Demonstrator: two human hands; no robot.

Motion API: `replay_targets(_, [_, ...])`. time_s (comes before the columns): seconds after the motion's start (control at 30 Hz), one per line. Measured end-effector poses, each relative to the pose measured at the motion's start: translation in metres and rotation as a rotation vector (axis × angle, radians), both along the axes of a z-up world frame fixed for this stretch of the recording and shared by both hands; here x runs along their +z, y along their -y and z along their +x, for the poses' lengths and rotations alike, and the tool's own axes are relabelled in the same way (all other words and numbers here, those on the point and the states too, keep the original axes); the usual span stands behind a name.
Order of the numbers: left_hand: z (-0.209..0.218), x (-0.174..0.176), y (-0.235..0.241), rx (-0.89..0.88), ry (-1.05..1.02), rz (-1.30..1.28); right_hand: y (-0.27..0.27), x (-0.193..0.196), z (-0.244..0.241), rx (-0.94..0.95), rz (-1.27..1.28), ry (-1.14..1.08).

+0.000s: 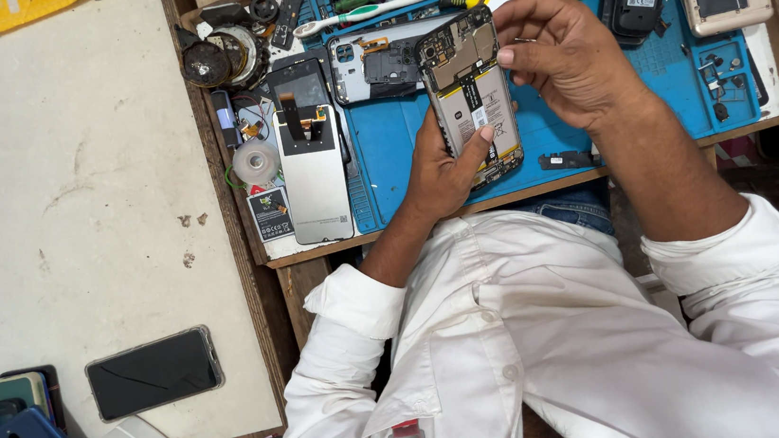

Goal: The person disassembles a smartphone, removes the battery, and replaces it with a new one. They then reconnect internal components and test the device by plugging in a charging cable.

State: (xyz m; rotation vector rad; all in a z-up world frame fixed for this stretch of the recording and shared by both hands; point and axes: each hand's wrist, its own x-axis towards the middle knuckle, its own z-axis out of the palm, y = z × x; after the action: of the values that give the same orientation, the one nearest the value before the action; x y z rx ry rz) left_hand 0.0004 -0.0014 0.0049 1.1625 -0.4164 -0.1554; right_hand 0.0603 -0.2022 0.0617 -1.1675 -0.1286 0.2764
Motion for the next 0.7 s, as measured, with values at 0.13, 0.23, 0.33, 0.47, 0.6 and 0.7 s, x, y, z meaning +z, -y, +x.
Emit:
replay_targets(0.13, [0.0,0.001,0.0,0.01,0.014,0.011,-0.002,0.001,-0.001,-0.005,0.039,-0.012])
replay_targets(0.23, [0.0,0.004,-0.001,0.029,0.06,0.059,-0.002,0.0,-0.001,-0.007,0.06,-0.021])
replay_targets(0.33, [0.0,0.008,-0.002,0.033,0.094,0.086,0.0,-0.001,-0.001,-0.008,0.07,-0.025])
replay_targets(0.47, [0.0,0.012,-0.005,0.075,0.152,0.217,0.001,-0.004,-0.001,-0.016,0.052,0.006])
replay_targets(0.6, [0.0,0.011,-0.004,0.101,0.175,0.275,0.002,-0.008,-0.002,-0.045,-0.006,0.047])
replay_targets(0.7, [0.0,0.01,-0.004,0.097,0.18,0.278,0.003,-0.011,-0.002,-0.056,-0.024,0.058])
